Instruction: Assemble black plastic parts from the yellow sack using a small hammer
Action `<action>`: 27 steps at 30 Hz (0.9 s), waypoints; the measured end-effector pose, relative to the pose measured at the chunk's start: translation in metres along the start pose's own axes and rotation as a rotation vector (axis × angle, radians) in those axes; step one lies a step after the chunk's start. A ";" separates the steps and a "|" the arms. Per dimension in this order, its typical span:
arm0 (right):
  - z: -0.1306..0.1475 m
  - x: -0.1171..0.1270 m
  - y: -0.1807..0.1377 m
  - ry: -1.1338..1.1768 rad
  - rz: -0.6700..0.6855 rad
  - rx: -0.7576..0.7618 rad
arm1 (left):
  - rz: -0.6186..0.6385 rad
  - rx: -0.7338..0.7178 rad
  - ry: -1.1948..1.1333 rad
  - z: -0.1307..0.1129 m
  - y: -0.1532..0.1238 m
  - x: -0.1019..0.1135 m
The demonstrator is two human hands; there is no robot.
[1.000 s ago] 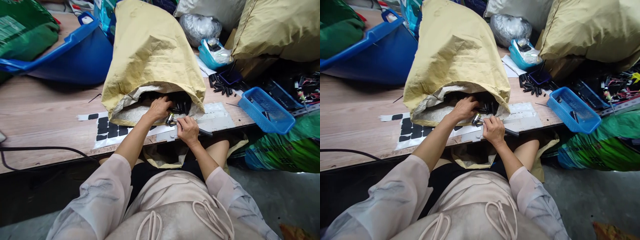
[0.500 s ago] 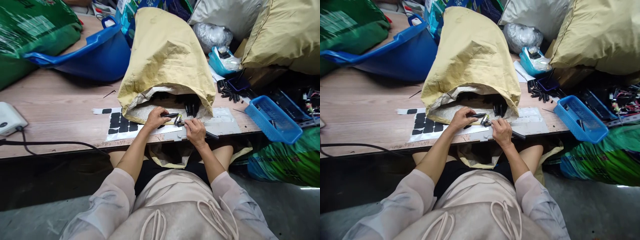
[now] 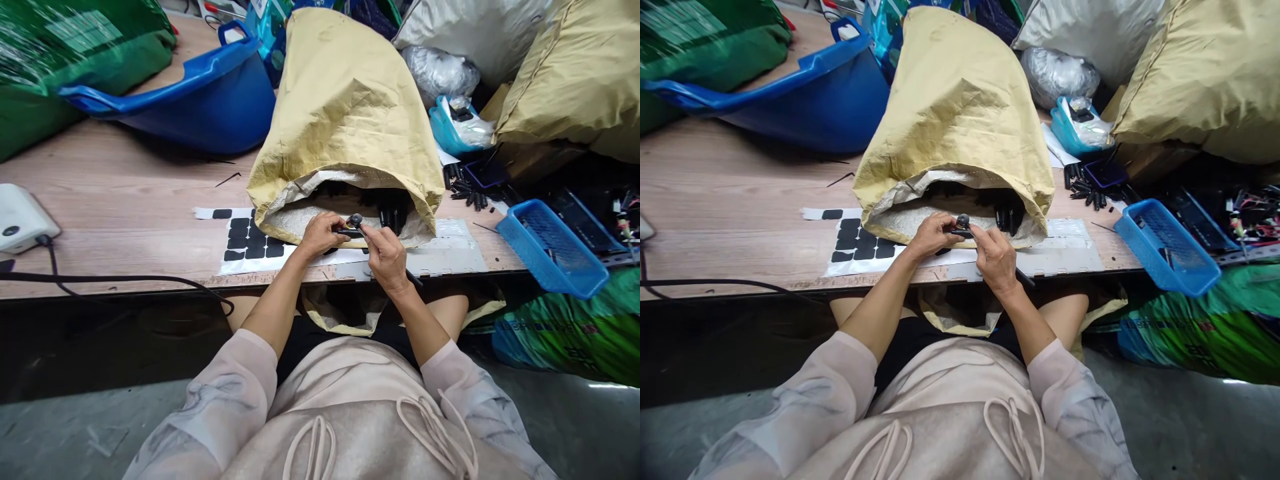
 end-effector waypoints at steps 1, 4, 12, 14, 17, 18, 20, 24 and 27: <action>0.002 -0.001 -0.001 -0.024 -0.001 0.014 | -0.003 -0.004 0.003 0.000 0.000 0.000; 0.004 -0.005 -0.003 -0.077 0.020 0.034 | -0.016 0.004 0.012 -0.001 0.000 0.000; -0.009 0.006 -0.005 -0.047 -0.041 -0.038 | -0.036 0.013 -0.026 -0.002 -0.001 0.000; -0.011 0.005 -0.007 -0.034 -0.026 -0.041 | -0.042 0.019 -0.021 -0.001 -0.001 0.000; -0.014 0.005 -0.007 -0.021 -0.009 -0.071 | -0.040 0.019 -0.012 0.001 -0.001 -0.001; -0.015 0.006 -0.007 -0.019 -0.019 -0.086 | -0.037 0.017 -0.009 0.001 -0.001 -0.001; -0.018 0.012 -0.007 -0.015 -0.051 -0.108 | -0.034 0.011 -0.006 0.002 -0.001 -0.001; -0.023 0.026 -0.014 -0.001 -0.058 -0.044 | -0.037 -0.005 -0.018 0.001 -0.001 0.001; -0.026 0.027 -0.025 -0.075 0.010 0.055 | -0.034 -0.014 -0.020 0.000 0.000 0.004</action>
Point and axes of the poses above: each hand's wrist, its own y-axis towards the middle knuckle, its own x-axis out of the back of the hand, z = x × y, the point moved 4 cm from there along y, towards the middle knuckle, and after that the axes turned 14 degrees about -z, right-handed, at the moved point
